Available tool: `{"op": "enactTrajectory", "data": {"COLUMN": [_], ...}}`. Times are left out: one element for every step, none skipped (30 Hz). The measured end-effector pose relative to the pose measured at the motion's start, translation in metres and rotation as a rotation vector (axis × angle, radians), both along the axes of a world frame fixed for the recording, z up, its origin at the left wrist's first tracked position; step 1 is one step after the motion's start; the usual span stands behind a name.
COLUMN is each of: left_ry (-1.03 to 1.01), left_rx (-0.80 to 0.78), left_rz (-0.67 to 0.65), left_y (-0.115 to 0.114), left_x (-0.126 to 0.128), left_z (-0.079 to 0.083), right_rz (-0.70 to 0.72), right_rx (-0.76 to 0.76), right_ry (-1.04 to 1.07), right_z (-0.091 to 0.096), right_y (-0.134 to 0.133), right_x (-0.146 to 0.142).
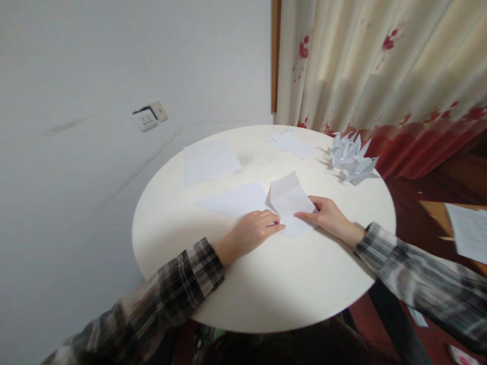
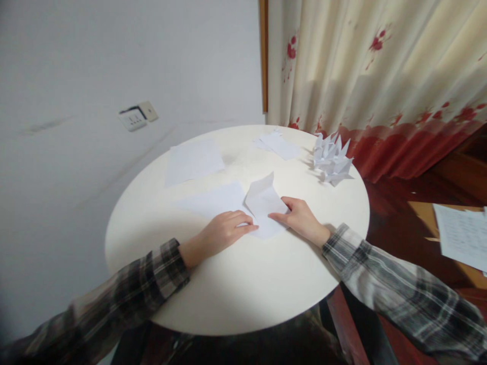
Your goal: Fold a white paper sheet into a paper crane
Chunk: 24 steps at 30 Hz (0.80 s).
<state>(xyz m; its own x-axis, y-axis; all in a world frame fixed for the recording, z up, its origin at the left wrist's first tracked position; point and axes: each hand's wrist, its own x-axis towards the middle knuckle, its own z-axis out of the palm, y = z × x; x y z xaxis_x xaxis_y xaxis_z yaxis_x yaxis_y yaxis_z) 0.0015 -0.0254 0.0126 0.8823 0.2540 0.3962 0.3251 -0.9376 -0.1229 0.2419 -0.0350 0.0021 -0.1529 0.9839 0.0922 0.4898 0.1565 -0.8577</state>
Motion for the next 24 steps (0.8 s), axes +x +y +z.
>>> {"op": "enactTrajectory", "data": {"left_ry": [-0.001, 0.001, 0.006, 0.012, 0.016, 0.021, 0.022, 0.023, 0.025, 0.027, 0.029, 0.032, 0.034, 0.037, 0.037, 0.037, 0.037, 0.036, 0.035, 0.033, 0.028, 0.022, 0.015, 0.006], "left_rx": [0.006, 0.013, 0.019, 0.022, 0.023, 0.023, 0.023, 0.024, 0.025, 0.026, 0.028, 0.029, 0.031, 0.033, 0.033, 0.034, 0.035, 0.036, 0.038, 0.039, 0.038, 0.031, 0.017, -0.004], "left_rz": [0.0, -0.004, -0.008, -0.013, -0.017, -0.019, -0.017, -0.012, -0.007, -0.004, -0.002, 0.0, 0.001, 0.001, 0.001, 0.001, 0.002, 0.002, 0.001, 0.002, 0.006, 0.009, 0.015, 0.027], "left_y": [0.0001, 0.0003, 0.0004, 0.0004, 0.0004, 0.0004, 0.0003, 0.0003, 0.0002, 0.0002, 0.0002, 0.0002, 0.0002, 0.0002, 0.0002, 0.0002, 0.0003, 0.0005, 0.0009, 0.0013, 0.0017, 0.0021, 0.0023, 0.0023], "left_x": [0.0001, 0.0002, 0.0003, 0.0005, 0.0007, 0.0008, 0.0009, 0.001, 0.001, 0.001, 0.001, 0.001, 0.001, 0.0009, 0.0009, 0.0008, 0.0006, 0.0005, 0.0002, 0.0, -0.0001, -0.0001, 0.0, 0.0003], "left_z": [-0.0005, -0.0009, -0.0011, -0.0012, -0.0013, -0.0012, -0.0011, -0.0011, -0.0011, -0.0011, -0.0012, -0.0013, -0.0014, -0.0016, -0.0018, -0.002, -0.0023, -0.0026, -0.003, -0.0032, -0.0033, -0.0032, -0.0029, -0.0025], "right_rz": [0.001, 0.0, 0.0, 0.002, 0.005, 0.01, 0.016, 0.02, 0.024, 0.027, 0.03, 0.034, 0.036, 0.035, 0.031, 0.025, 0.018, 0.014, 0.011, 0.011, 0.012, 0.007, 0.0, -0.008], "right_rx": [-0.001, -0.002, -0.003, -0.008, -0.016, -0.029, -0.047, -0.068, -0.091, -0.112, -0.127, -0.138, -0.142, -0.14, -0.134, -0.123, -0.109, -0.091, -0.07, -0.049, -0.028, -0.007, 0.012, 0.027], "right_ry": [0.008, 0.017, 0.026, 0.039, 0.057, 0.08, 0.107, 0.139, 0.171, 0.201, 0.224, 0.24, 0.251, 0.257, 0.257, 0.25, 0.237, 0.217, 0.192, 0.162, 0.132, 0.103, 0.077, 0.056], "right_z": [-0.0005, -0.0009, -0.0013, -0.0016, -0.0018, -0.0018, -0.0016, -0.0013, -0.001, -0.0007, -0.0005, -0.0005, -0.0007, -0.001, -0.0014, -0.0017, -0.0019, -0.0018, -0.0015, -0.001, -0.0003, 0.0003, 0.0008, 0.0011], "right_y": [0.0003, 0.0006, 0.001, 0.0013, 0.0015, 0.0016, 0.0016, 0.0016, 0.0014, 0.0012, 0.001, 0.001, 0.001, 0.0012, 0.0015, 0.0017, 0.0019, 0.0019, 0.0018, 0.0014, 0.0009, 0.0002, -0.0005, -0.0012], "right_x": [0.0001, 0.0002, 0.0003, 0.0004, 0.0004, 0.0004, 0.0003, 0.0001, -0.0002, -0.0004, -0.0006, -0.0007, -0.0006, -0.0004, -0.0001, 0.0002, 0.0006, 0.0008, 0.0008, 0.0008, 0.0006, 0.0004, 0.0001, 0.0]}}
